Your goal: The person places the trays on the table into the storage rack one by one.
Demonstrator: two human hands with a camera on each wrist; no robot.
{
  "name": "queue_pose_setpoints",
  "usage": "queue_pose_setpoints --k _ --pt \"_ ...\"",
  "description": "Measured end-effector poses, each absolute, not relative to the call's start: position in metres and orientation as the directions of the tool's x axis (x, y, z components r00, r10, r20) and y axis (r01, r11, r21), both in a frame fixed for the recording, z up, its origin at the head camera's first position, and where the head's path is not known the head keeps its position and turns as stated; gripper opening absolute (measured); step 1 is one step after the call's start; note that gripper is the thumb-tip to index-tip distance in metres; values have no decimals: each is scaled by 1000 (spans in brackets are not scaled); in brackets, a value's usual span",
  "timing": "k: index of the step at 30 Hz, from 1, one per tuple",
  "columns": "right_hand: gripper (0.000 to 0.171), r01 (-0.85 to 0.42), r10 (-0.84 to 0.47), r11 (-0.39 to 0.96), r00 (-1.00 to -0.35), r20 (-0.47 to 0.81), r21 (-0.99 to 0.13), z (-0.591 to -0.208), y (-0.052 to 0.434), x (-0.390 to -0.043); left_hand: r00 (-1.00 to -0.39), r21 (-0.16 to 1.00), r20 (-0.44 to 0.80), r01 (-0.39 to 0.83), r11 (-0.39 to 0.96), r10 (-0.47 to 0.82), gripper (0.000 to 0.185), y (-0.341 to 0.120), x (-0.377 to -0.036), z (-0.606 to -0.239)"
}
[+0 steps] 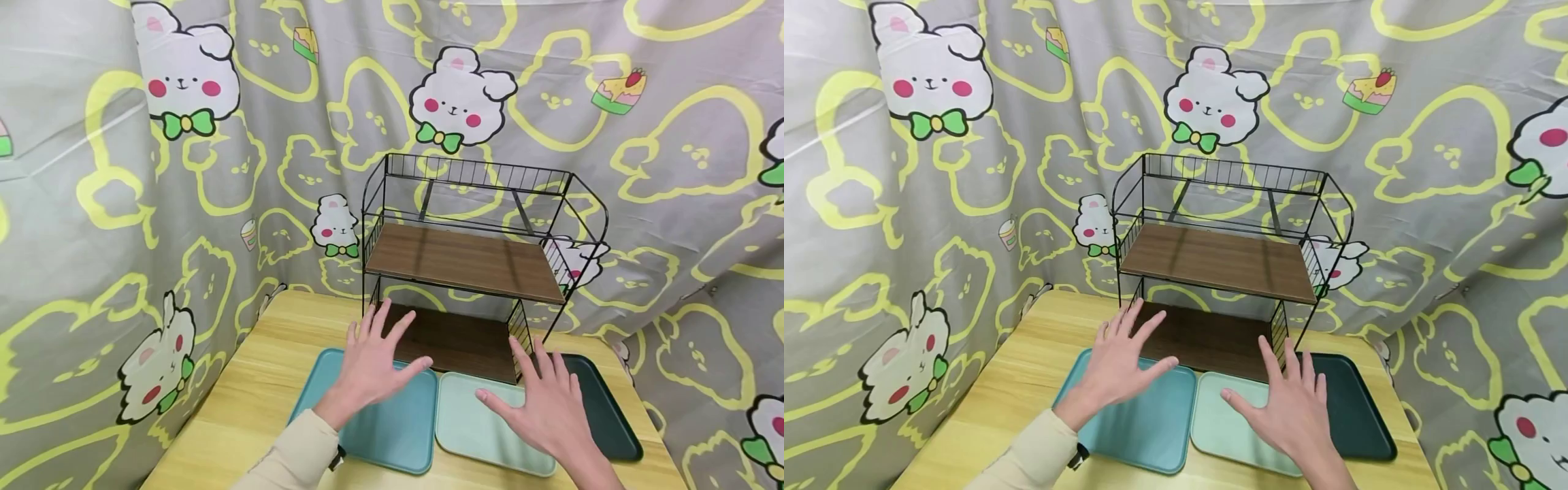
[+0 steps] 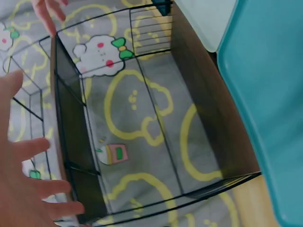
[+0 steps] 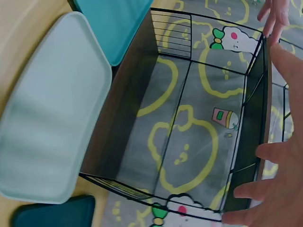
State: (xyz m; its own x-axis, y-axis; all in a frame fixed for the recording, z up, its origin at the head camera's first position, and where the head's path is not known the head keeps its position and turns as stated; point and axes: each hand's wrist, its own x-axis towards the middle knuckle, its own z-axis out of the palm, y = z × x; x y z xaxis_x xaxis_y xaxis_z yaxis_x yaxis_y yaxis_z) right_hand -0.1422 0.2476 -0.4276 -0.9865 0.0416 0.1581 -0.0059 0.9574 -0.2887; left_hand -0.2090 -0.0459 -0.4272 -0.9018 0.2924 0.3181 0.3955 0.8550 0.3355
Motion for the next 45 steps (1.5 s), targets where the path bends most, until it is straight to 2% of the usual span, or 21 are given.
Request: queue_pose_setpoints --k 6,10,16,21,25,32,39,45 --pt "106 24 115 900 -976 184 -436 -438 265 -134 -897 660 430 388 643 101 65 -56 -221 -431" --pt "97 87 213 827 -963 166 -556 -450 283 -128 -889 800 454 381 464 -53 57 -63 -238 -426" --pt "88 257 442 650 -894 80 -715 -477 321 -126 -878 882 437 375 284 -196 70 -74 -277 -415" --pt "83 341 599 481 -800 19 -808 -507 361 -127 -926 938 335 309 158 -175 87 -79 -310 -410" --pt "86 406 679 366 -732 -59 -837 -531 392 -130 -951 958 285 276 78 -123 90 -78 -329 -411" --pt "88 446 719 287 -685 -117 -848 -565 431 -136 -971 968 232 226 111 -49 88 -72 -341 -412" --pt "86 515 737 234 -647 -196 -824 -598 457 -140 -973 966 225 215 144 -56 81 -71 -344 -411" --pt "81 551 756 223 -619 -214 -804 -615 468 -145 -969 962 239 228 151 -61 77 -71 -346 -410"
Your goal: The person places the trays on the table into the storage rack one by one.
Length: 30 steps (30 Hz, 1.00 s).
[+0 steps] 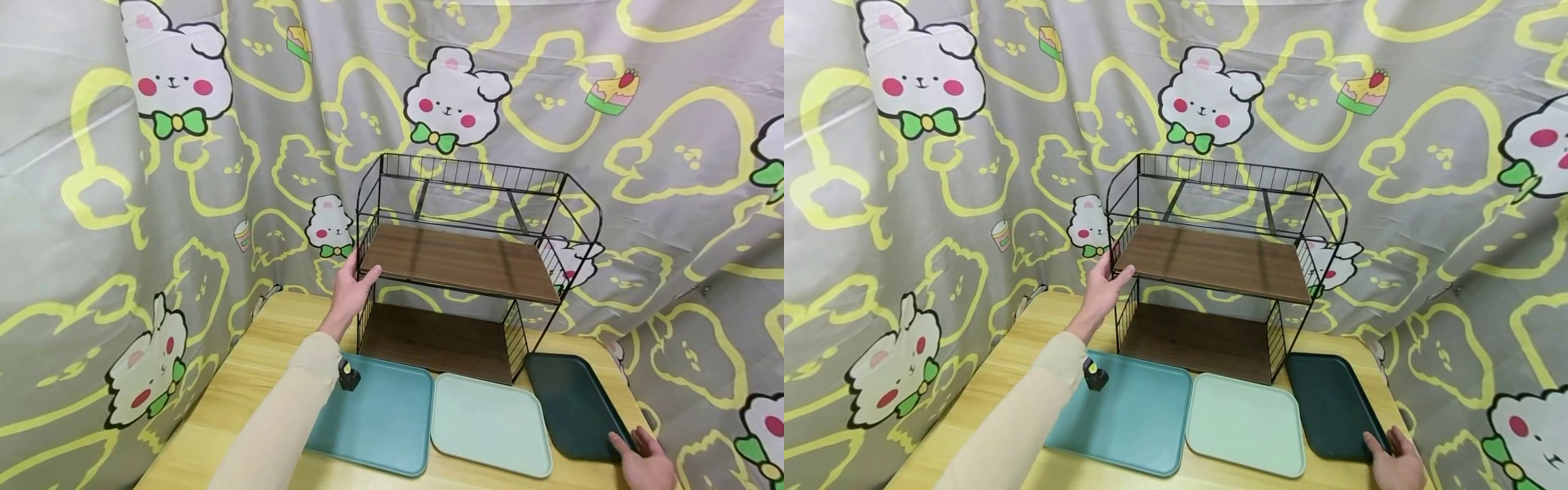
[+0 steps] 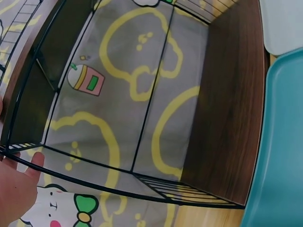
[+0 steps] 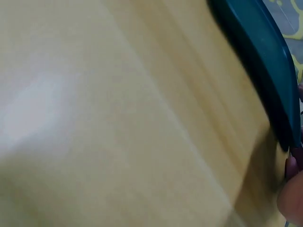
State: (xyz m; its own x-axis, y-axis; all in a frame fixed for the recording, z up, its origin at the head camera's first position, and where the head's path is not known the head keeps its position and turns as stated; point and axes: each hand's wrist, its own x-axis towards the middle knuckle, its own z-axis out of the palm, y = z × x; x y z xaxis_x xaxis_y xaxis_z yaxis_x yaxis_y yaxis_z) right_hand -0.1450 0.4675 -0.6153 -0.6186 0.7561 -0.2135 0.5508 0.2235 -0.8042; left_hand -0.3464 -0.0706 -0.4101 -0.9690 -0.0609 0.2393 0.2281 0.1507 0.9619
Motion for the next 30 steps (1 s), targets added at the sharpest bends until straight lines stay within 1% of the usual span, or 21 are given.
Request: queue_pose_setpoints --k 6,9,11,16,19,21,27,28,30 --pt "69 585 757 291 -624 -191 -757 -616 470 -151 -956 956 283 275 104 -72 74 -67 -348 -409" --pt "62 600 776 258 -596 -207 -758 -617 472 -152 -952 952 299 293 88 -69 74 -65 -349 -410" --pt "58 605 795 216 -564 -222 -766 -618 473 -153 -950 951 304 297 90 -68 74 -64 -349 -411" --pt "57 612 821 113 -501 -273 -783 -620 476 -155 -943 942 324 315 120 -70 76 -64 -350 -414" --pt "56 629 828 108 -485 -281 -770 -619 480 -154 -942 939 329 319 131 -68 76 -64 -349 -414" --pt "51 639 836 112 -474 -275 -761 -617 482 -153 -942 937 330 319 140 -63 75 -64 -349 -413" --pt "43 628 854 62 -435 -284 -775 -606 489 -151 -949 942 312 303 140 -44 74 -64 -348 -410" --pt "41 626 854 61 -435 -284 -777 -603 490 -151 -950 944 308 300 135 -43 73 -65 -348 -410" --pt "39 651 848 107 -455 -273 -752 -597 490 -150 -955 949 295 287 131 -43 73 -65 -348 -409"
